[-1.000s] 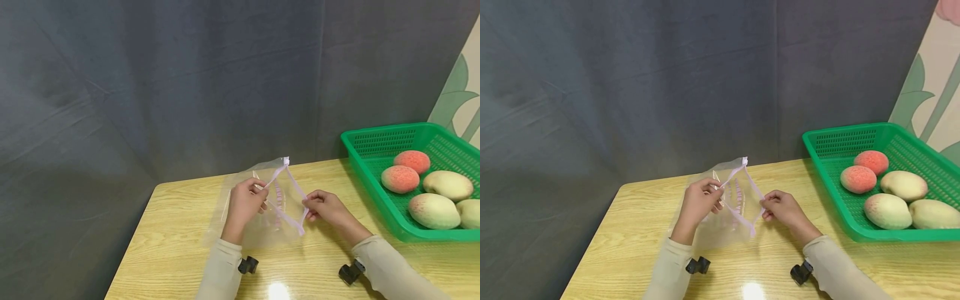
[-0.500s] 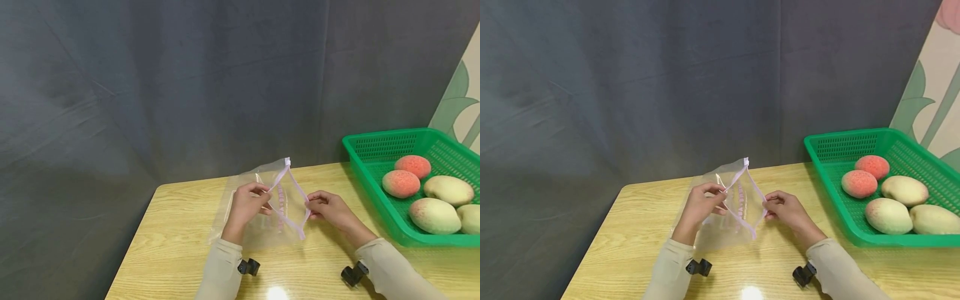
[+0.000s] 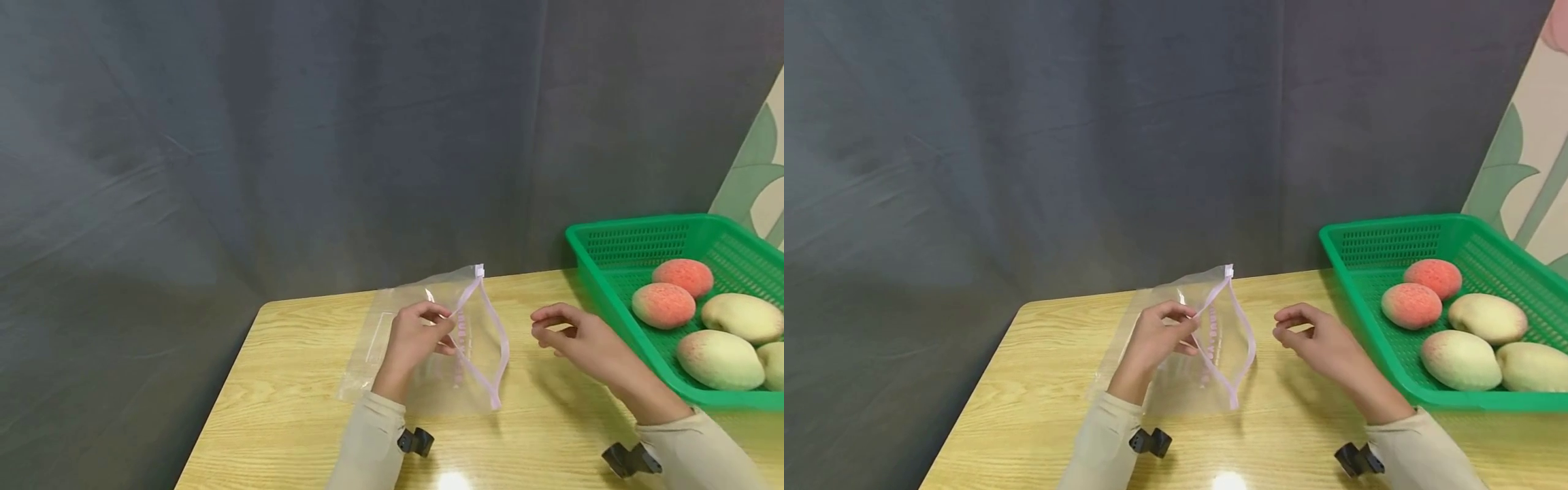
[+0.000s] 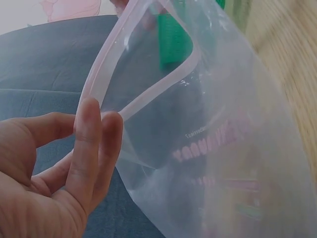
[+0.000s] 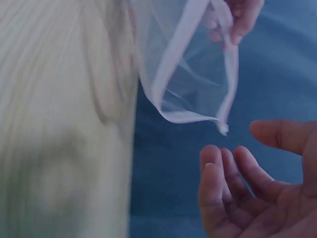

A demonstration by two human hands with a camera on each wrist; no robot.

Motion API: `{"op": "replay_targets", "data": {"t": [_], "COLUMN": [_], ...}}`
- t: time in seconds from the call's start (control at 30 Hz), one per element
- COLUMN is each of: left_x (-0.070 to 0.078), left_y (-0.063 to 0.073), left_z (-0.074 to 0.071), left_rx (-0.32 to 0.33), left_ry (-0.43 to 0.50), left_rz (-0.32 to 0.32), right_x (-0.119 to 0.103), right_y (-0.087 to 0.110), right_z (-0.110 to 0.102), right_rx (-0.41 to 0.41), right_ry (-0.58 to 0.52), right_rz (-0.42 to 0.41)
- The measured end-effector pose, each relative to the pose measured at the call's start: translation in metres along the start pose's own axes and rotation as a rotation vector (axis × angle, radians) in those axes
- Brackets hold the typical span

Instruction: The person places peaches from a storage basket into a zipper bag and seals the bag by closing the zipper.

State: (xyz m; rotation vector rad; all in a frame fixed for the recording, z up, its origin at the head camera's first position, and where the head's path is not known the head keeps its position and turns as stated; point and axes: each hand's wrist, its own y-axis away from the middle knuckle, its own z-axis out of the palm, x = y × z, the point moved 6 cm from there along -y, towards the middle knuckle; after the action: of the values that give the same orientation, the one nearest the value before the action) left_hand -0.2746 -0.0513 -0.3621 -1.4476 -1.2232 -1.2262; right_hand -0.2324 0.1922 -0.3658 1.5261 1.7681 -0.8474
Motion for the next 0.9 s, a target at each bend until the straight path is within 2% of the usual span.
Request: {"op": "replay_targets", "data": {"t": [0.13,0.3,0.43,0.53,0.63,0.8,0.9], "left_x": [-0.001,-0.001,-0.003,-0.004,-0.005,-0.007,-0.007], "left_y": [0.001,0.004,0.005,0.005,0.006,0.007,0.006], "left_z": [-0.001,-0.002,0.003,0.007,0.010,0.010,0.009], "left_rx": [0.011,0.012,-0.023,-0.036,-0.031,-0.019,-0.023], "left_ry": [0.022,0.059,0.123,0.161,0.182,0.190,0.192], "left_rz": [-0.015,-0.032,-0.059,-0.072,-0.083,-0.113,-0.118], "right_x": [-0.005,0.004,0.029,0.048,0.068,0.105,0.130], "right_y": [0.015,0.031,0.045,0.048,0.047,0.048,0.047], "right_z": [-0.023,-0.059,-0.085,-0.102,-0.117,-0.141,-0.156], "right_rx": [0.041,0.164,0.249,0.253,0.224,0.254,0.296], "right_ry": [0.166,0.259,0.272,0.333,0.387,0.351,0.370], "right_rz": [-0.050,-0.143,-0.186,-0.178,-0.137,-0.150,-0.120]}}
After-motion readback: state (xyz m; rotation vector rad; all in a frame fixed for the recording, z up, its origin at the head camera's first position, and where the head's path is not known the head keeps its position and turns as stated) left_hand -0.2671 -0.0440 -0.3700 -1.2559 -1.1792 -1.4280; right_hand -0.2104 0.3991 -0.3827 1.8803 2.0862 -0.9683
